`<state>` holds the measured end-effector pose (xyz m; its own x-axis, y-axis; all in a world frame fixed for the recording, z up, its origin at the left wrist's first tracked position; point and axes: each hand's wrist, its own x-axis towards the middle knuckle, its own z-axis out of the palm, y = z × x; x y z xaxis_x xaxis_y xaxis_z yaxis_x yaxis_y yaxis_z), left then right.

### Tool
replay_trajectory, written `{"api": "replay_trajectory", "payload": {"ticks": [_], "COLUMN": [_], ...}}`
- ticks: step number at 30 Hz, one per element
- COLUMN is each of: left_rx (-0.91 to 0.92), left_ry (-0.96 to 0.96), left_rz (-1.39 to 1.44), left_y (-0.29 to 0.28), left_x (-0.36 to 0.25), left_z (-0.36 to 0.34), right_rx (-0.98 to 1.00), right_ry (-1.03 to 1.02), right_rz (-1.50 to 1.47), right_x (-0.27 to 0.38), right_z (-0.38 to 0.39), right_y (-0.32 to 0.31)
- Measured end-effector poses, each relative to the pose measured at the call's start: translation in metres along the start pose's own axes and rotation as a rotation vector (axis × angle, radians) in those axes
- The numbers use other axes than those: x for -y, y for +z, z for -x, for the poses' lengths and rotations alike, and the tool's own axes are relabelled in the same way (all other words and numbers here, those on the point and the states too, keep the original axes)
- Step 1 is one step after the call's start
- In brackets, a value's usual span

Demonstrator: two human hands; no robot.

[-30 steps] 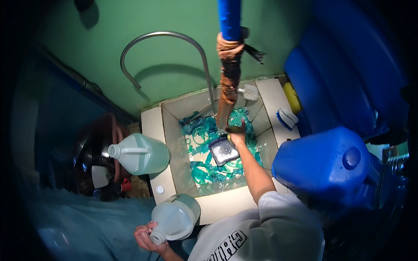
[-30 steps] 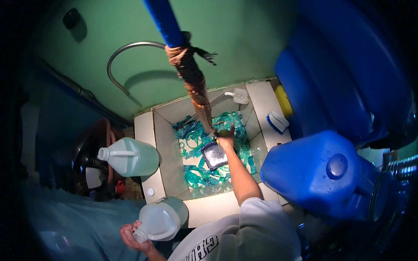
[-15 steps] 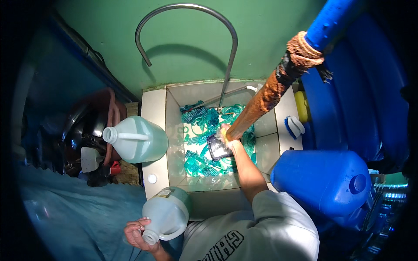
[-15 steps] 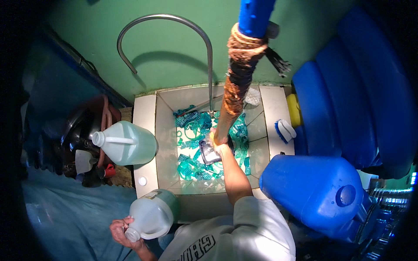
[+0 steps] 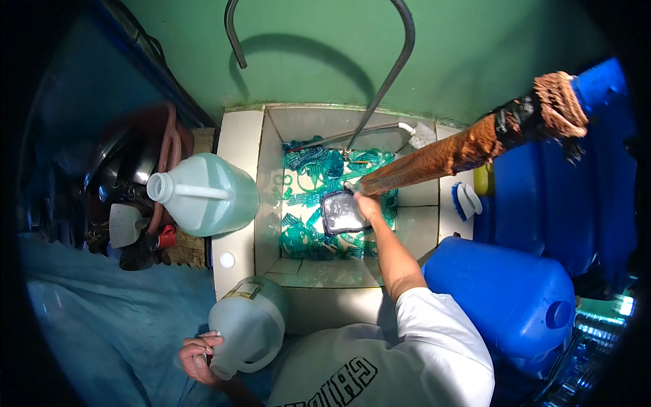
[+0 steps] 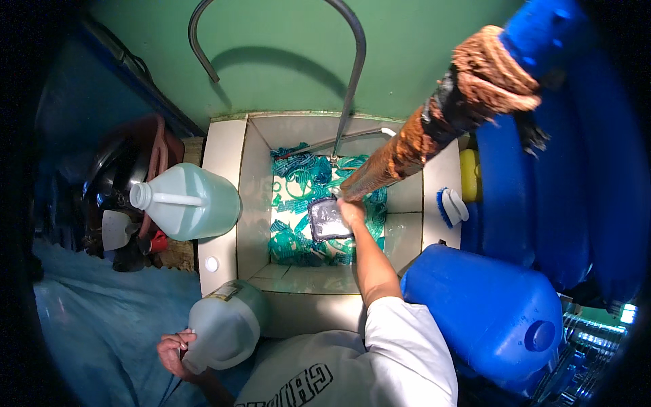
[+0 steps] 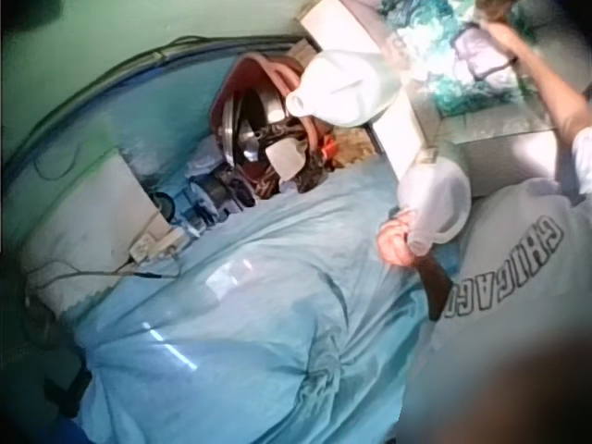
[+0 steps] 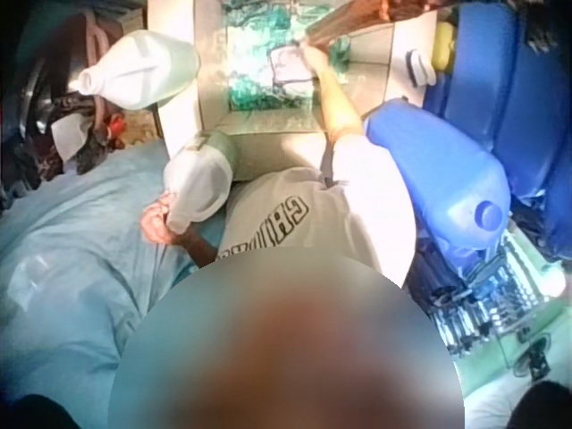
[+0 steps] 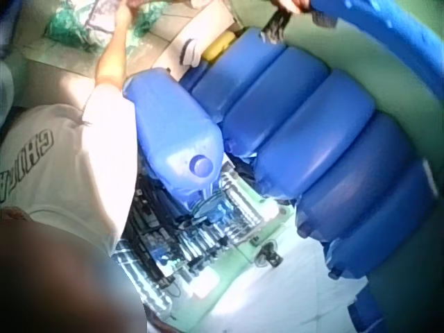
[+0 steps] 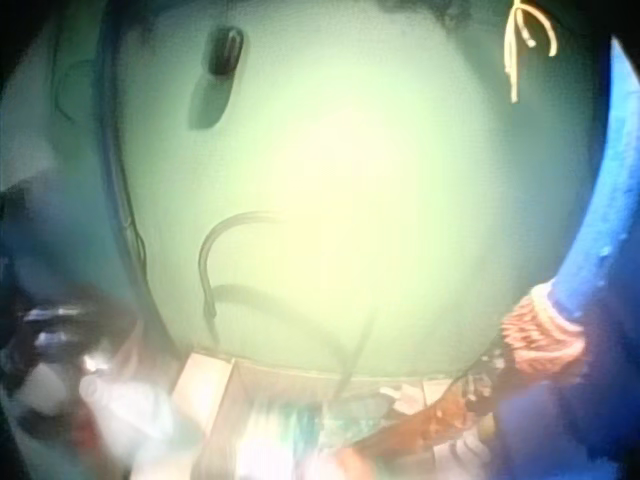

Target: The person pours liquid from a white jug into a sink, then uses a yellow sponge to scrub a small dark container and a large blue water jug. They rinse the sponge under running water and continue scrubbing the blue jug's exterior before placing it on the counter.

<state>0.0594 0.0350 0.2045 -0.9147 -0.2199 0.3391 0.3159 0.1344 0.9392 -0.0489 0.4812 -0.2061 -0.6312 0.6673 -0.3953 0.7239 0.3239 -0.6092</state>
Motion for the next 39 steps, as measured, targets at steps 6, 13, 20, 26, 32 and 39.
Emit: {"api": "replay_trajectory", "payload": {"ticks": [6,13,20,26,32,39], "left_rx": [-0.060,-0.024,-0.029,-0.006,-0.041,-0.027], "left_ry": [-0.016,-0.045,-0.005,0.010,-0.042,-0.068], "left_rz": [-0.030,-0.061,0.000,-0.068,0.018,0.089], "left_y": [0.006,0.009,0.006,0.010,0.015,0.013], "left_x": [-0.006,-0.013,-0.003,-0.006,-0.012,-0.012], "left_z": [0.000,-0.005,-0.002,-0.006,-0.003,-0.007], "right_rx": [0.634,0.213,0.319,-0.008,-0.062,-0.160], "right_ry": [-0.121,-0.097,0.205,0.137,-0.221,-0.425], "right_rz": [0.681,0.438,-0.325,-0.369,0.115,0.126], "right_x": [-0.048,-0.016,0.029,0.063,0.071,0.048], "right_z": [0.075,0.079,0.031,0.050,0.100,0.116], "right_y": [0.029,0.020,-0.019,-0.039,-0.058,-0.068]}}
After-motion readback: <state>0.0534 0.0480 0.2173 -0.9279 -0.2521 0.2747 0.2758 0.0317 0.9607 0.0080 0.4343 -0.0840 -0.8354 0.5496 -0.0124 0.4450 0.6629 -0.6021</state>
